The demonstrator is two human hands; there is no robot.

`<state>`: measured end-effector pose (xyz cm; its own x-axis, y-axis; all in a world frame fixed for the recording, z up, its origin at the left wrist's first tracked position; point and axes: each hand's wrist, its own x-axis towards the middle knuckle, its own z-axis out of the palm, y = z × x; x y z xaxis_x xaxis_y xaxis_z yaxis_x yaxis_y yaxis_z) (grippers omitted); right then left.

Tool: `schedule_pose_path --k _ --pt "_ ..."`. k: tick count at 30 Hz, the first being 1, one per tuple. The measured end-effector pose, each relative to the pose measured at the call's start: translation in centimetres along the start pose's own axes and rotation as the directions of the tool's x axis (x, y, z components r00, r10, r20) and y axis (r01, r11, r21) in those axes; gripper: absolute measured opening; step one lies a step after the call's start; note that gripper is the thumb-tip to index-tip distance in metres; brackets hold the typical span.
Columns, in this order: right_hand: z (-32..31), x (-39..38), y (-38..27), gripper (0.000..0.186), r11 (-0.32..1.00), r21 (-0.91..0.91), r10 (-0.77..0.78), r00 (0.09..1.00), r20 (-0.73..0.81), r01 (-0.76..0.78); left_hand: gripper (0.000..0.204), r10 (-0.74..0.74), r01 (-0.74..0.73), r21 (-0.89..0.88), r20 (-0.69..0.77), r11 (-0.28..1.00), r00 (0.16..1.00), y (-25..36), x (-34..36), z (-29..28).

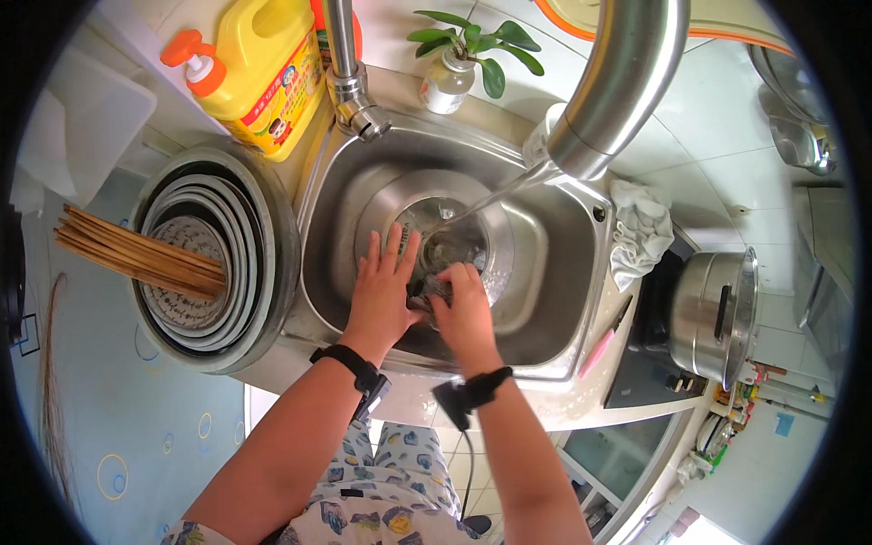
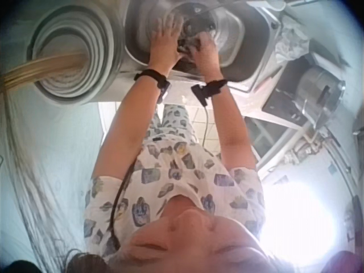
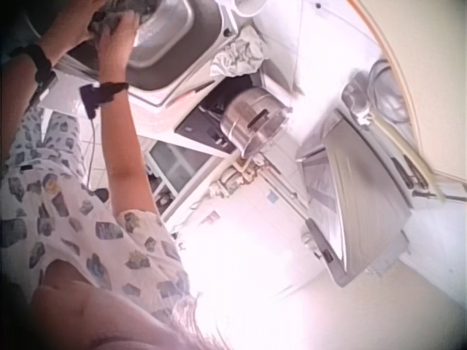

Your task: Tightening the screw on the handle of a metal pot lid using a pink screwdriver.

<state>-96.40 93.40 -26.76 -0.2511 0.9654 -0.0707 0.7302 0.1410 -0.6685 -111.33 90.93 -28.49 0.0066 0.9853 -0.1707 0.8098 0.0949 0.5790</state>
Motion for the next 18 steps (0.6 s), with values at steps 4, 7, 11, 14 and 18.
schedule_pose_path --k 4,7,11,14,18 --pt "1.5 -0.3 0.1 0.030 1.000 0.027 0.012 0.990 -0.143 -0.008 0.121 0.025 -0.025 0.018 -0.013 1.000 1.000 0.0 0.2 0.3" --pt "2.3 -0.5 0.1 0.029 0.999 0.019 0.044 0.981 -0.190 -0.041 0.120 0.022 -0.021 0.024 -0.019 0.999 1.000 0.0 -0.1 0.5" --pt "2.2 1.3 -0.1 0.027 1.000 -0.007 -0.007 0.982 -0.188 0.006 0.120 0.018 -0.018 -0.023 -0.023 1.000 1.000 0.1 0.4 -0.1" --pt "1.5 0.1 0.7 0.026 0.999 0.016 -0.039 0.994 -0.107 0.040 0.124 -0.009 0.009 -0.002 0.009 1.000 1.000 -0.3 0.1 0.0" --pt "-2.4 2.0 6.5 0.028 0.974 -0.170 0.096 0.951 -0.293 -0.151 0.127 0.007 -0.007 -0.019 -0.007 1.000 1.000 1.4 0.1 -0.3"
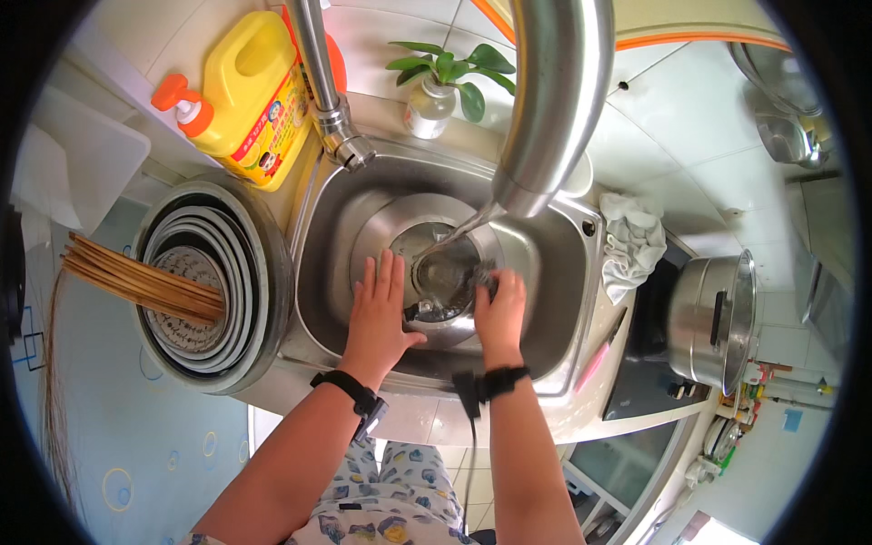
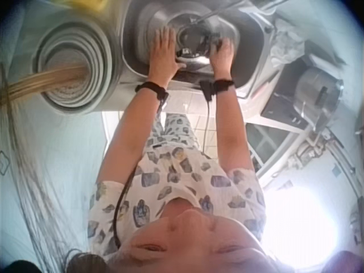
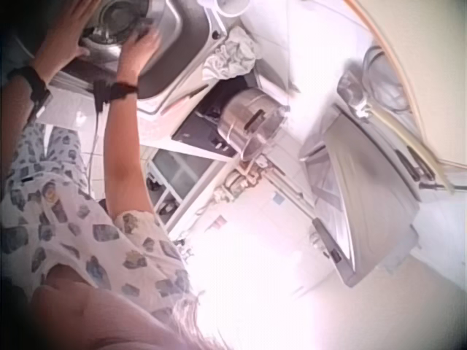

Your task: Tightening the screw on the handle of a metal pot lid using a pink screwdriver.

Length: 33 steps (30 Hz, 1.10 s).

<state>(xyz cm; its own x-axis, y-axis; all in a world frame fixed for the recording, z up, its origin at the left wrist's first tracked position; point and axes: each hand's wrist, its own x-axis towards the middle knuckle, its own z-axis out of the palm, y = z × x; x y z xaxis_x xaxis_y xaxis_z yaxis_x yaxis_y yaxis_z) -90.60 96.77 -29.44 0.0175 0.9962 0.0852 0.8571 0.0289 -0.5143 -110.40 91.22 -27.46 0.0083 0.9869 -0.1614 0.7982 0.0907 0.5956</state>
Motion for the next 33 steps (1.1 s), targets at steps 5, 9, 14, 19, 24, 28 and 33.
schedule_pose_path --k 5,9,14,19,24,28,33 --pt "2.7 -2.4 -5.4 0.045 0.872 0.145 -0.488 0.856 0.173 0.468 0.127 -0.091 0.091 0.030 0.007 0.995 0.996 -1.0 -0.2 -0.1" --pt "-0.1 -2.2 -1.9 0.048 0.960 0.129 -0.267 0.951 0.156 0.248 0.128 -0.070 0.070 0.001 -0.006 0.998 0.998 -0.2 -0.2 0.0" --pt "-0.8 0.0 -3.0 0.050 0.869 0.145 -0.494 0.823 0.280 0.472 0.130 -0.092 0.093 -0.037 0.033 0.995 0.995 -0.2 -0.1 0.7" --pt "-2.2 -0.1 0.5 0.051 0.961 0.166 -0.265 0.906 0.330 0.220 0.129 -0.088 0.088 0.028 0.013 0.996 0.996 0.3 -0.3 -0.1" --pt "-2.5 0.8 -3.4 0.049 0.882 0.286 -0.464 0.798 0.385 0.375 0.127 -0.079 0.079 0.009 0.011 0.997 0.997 0.5 -0.2 0.4" --pt "-2.1 -1.4 -4.7 0.054 0.848 0.503 -0.429 0.776 0.463 0.168 0.127 -0.078 0.077 -0.024 -0.033 0.997 0.996 -0.1 -0.4 0.3" --pt "-0.7 0.1 -6.8 0.039 0.826 0.342 -0.563 0.691 0.453 0.448 0.127 -0.091 0.078 -0.144 -0.087 0.987 0.992 -1.3 -0.2 1.3"
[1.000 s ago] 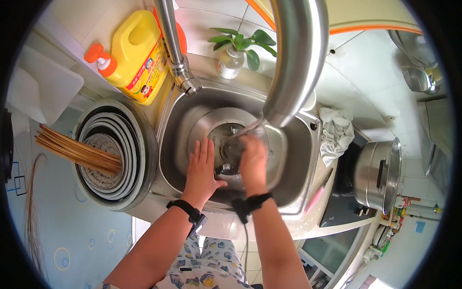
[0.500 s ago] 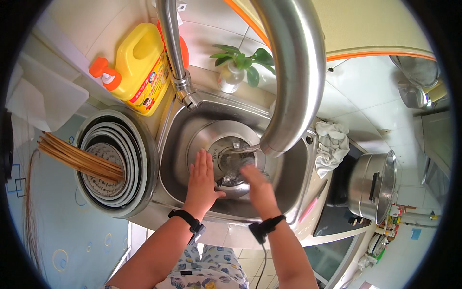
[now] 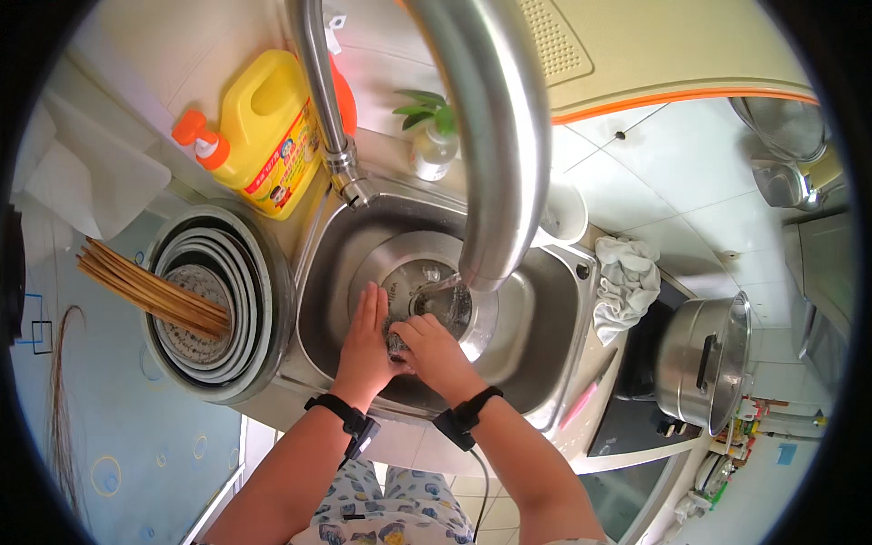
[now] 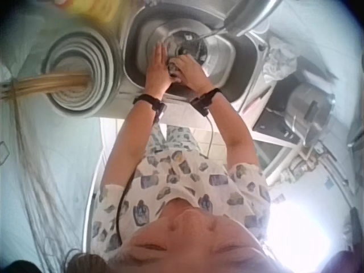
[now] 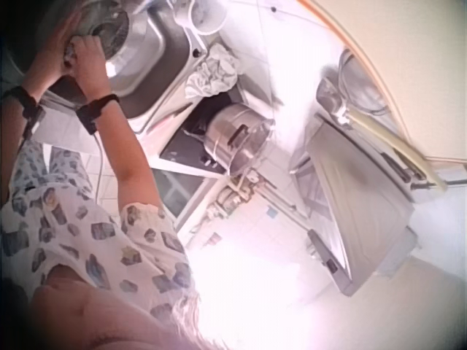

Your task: Tightening the screw on the handle of a metal pot lid using a pink screwdriver.

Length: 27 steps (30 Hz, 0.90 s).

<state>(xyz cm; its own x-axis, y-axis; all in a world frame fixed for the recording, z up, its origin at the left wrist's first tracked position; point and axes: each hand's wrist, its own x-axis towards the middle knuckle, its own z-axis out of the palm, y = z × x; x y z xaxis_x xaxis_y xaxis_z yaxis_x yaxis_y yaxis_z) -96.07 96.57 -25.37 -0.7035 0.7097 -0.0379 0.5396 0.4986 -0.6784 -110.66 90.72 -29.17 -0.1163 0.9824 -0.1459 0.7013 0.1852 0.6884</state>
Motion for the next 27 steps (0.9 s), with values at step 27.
schedule_pose_path --k 27 --pt "-3.8 -2.5 8.5 0.053 0.975 -0.035 0.218 0.973 -0.069 -0.221 0.116 -0.101 0.084 0.182 0.088 0.980 0.991 3.9 -0.6 0.9"
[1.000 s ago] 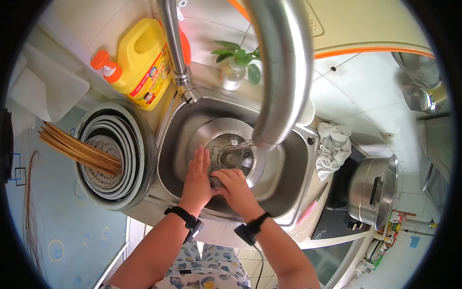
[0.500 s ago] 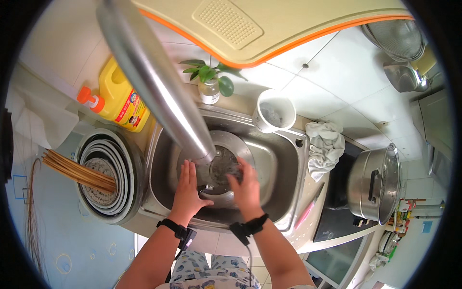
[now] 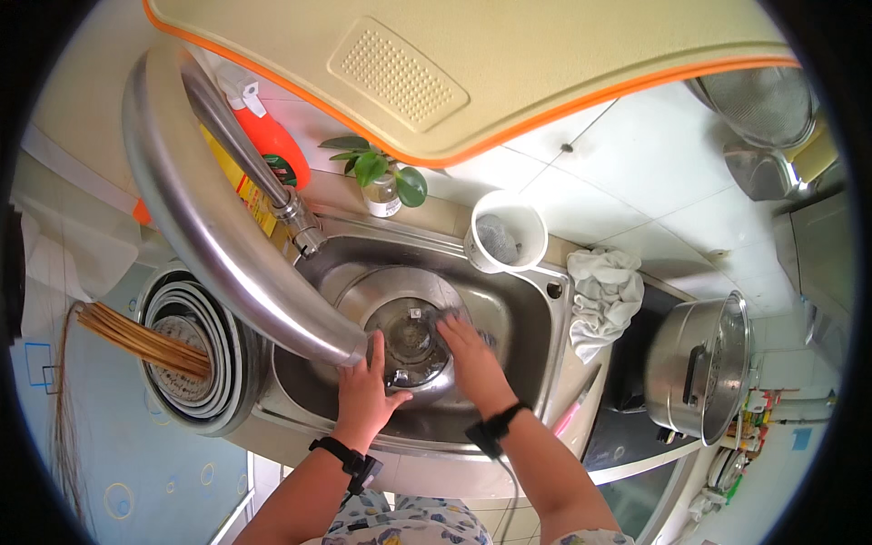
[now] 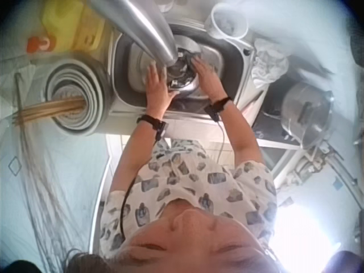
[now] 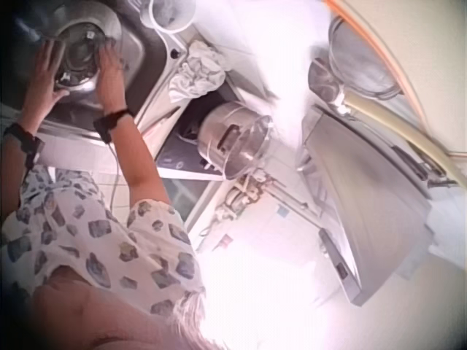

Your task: Tightening the screw on the handle of a metal pot lid using a pink screwdriver.

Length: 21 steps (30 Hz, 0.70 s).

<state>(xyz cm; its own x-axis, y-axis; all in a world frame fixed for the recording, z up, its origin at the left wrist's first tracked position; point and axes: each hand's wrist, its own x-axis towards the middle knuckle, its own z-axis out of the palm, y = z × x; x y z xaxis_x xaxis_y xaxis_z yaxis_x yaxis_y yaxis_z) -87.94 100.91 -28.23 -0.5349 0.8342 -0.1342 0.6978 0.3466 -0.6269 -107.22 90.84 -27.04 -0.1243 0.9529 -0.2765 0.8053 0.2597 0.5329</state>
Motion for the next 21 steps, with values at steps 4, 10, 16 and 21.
schedule_pose_path --k 4,10,16,21 --pt "-0.6 0.6 0.4 0.058 0.997 -0.080 -0.003 0.999 -0.049 -0.001 0.116 0.028 -0.028 -0.026 -0.014 0.999 1.000 0.9 0.3 0.1" --pt "-0.6 0.3 0.2 0.062 0.995 -0.071 -0.075 0.995 -0.061 0.070 0.124 0.082 -0.073 0.073 -0.124 0.995 0.989 0.2 0.2 0.3" --pt "-1.0 3.3 -0.1 0.065 0.997 -0.077 -0.002 0.998 -0.059 -0.002 0.124 0.116 -0.110 0.056 -0.110 0.992 0.987 0.7 0.4 0.9" --pt "-0.1 -1.2 1.2 0.063 0.994 -0.103 0.019 0.999 -0.026 -0.022 0.124 0.083 -0.075 0.085 -0.103 0.994 0.991 0.0 0.0 0.4"
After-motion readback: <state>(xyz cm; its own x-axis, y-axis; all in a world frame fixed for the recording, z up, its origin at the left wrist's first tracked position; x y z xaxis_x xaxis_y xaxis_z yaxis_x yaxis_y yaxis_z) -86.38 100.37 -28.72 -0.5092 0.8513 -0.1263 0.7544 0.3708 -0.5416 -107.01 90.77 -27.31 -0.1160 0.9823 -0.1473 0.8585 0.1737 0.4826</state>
